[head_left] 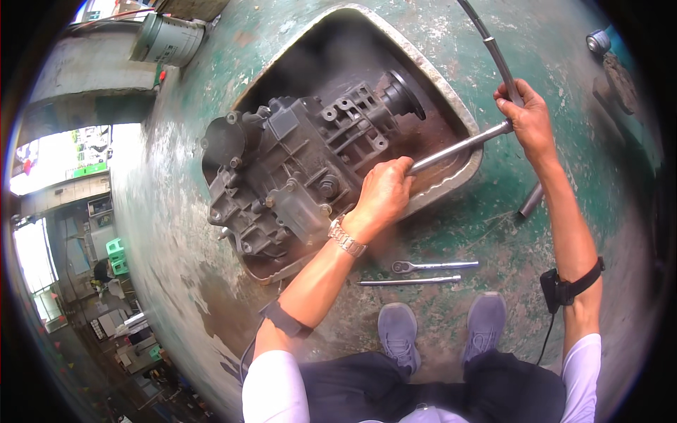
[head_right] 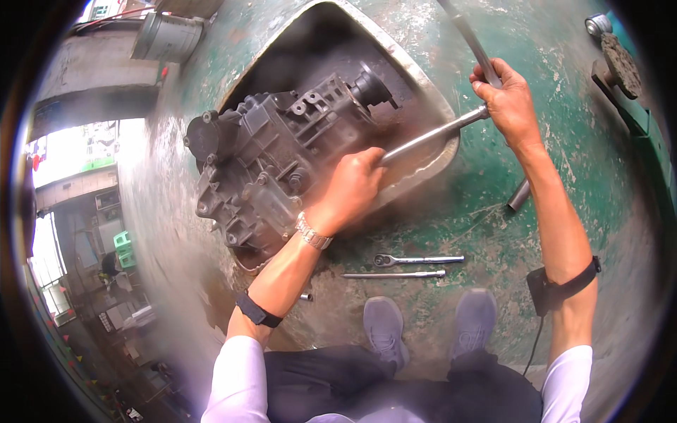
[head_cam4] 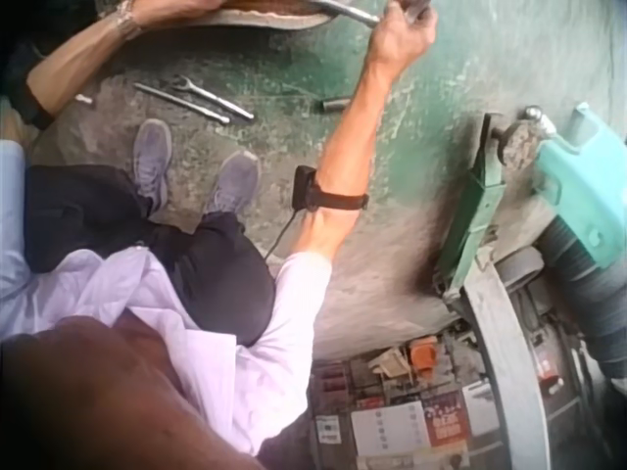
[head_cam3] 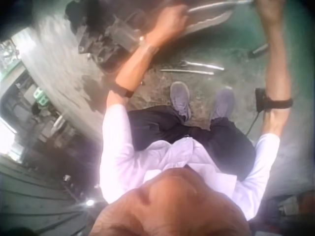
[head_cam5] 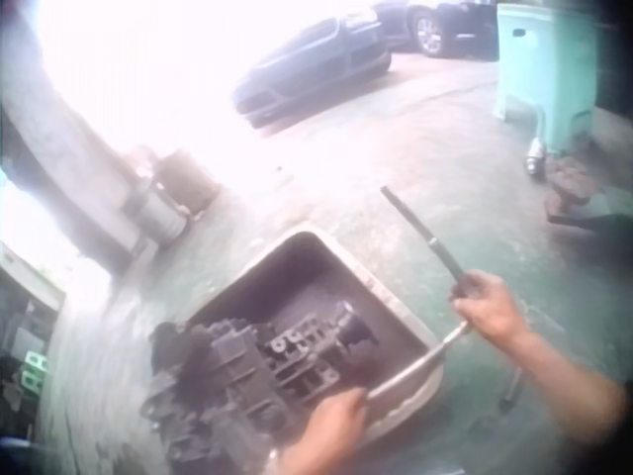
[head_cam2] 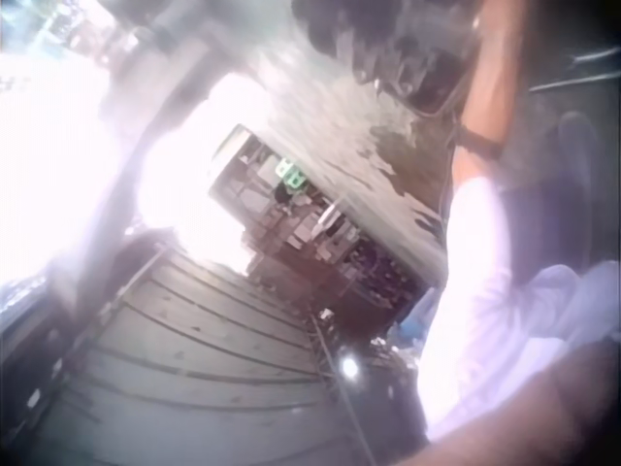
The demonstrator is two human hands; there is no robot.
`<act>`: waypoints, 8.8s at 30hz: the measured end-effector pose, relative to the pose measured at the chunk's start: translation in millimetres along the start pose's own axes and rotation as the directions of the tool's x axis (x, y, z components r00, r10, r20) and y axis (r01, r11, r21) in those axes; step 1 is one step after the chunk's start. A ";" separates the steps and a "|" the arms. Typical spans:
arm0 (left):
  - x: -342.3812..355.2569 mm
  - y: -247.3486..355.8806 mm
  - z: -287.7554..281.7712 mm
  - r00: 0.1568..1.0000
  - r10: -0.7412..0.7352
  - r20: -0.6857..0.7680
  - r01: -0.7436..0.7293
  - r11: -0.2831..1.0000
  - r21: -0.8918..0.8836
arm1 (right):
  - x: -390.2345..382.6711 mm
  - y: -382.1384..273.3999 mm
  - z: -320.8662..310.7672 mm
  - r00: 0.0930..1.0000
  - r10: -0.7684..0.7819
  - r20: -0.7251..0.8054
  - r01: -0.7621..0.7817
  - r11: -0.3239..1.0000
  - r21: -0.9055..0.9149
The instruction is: The person uses a ratchet and socket to tighten bolts on a transmission assembly placed in a metal tray. They swap socket sizes and continue tightening multiple bolts on the transmission casing.
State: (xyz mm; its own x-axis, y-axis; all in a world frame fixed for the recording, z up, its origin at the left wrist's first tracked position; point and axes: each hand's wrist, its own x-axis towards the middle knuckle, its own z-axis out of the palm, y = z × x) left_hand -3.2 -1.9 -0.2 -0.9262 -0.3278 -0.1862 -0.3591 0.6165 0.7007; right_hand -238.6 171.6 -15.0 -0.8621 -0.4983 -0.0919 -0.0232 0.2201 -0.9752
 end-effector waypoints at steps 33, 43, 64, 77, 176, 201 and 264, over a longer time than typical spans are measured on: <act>21.7 45.6 7.6 0.933 0.276 -0.232 -0.223 0.947 0.229 | -117.6 -40.7 -23.5 0.895 -0.447 0.015 0.447 0.894 -0.024; 34.7 38.2 10.7 0.914 0.213 -0.344 -0.150 0.968 0.201 | -97.4 -46.7 -16.0 0.913 -0.408 0.011 0.406 0.906 -0.123; 47.8 39.2 14.1 0.821 0.321 -0.472 -0.107 0.899 0.424 | -73.3 -65.0 -32.9 0.990 -0.115 0.086 0.138 0.928 -0.348; 49.7 37.3 10.5 0.824 0.320 -0.468 -0.122 0.906 0.405 | -98.2 -39.2 -35.6 0.974 -0.203 0.105 0.206 0.978 -0.019; 35.8 33.1 50.0 0.945 0.030 -0.326 -0.028 1.000 0.008 | -74.7 -58.5 -48.5 0.983 -0.076 0.169 0.080 0.997 -0.015; 36.6 31.2 29.5 0.984 -0.019 -0.178 0.002 0.996 -0.093 | -12.8 -99.5 -3.7 0.991 -0.098 0.088 0.126 0.896 -0.426; 58.7 37.8 56.4 0.947 0.076 -0.312 0.045 0.932 0.361 | -40.7 -139.7 -19.6 0.893 -0.440 -0.095 0.439 0.803 0.402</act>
State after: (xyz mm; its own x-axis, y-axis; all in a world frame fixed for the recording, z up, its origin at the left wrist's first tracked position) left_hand -77.6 42.6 -23.5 -0.8684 -0.4873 0.0918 -0.4172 0.8180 0.3959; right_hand -210.2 177.6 128.9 -0.8077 -0.4619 0.3665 -0.1936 -0.3794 -0.9048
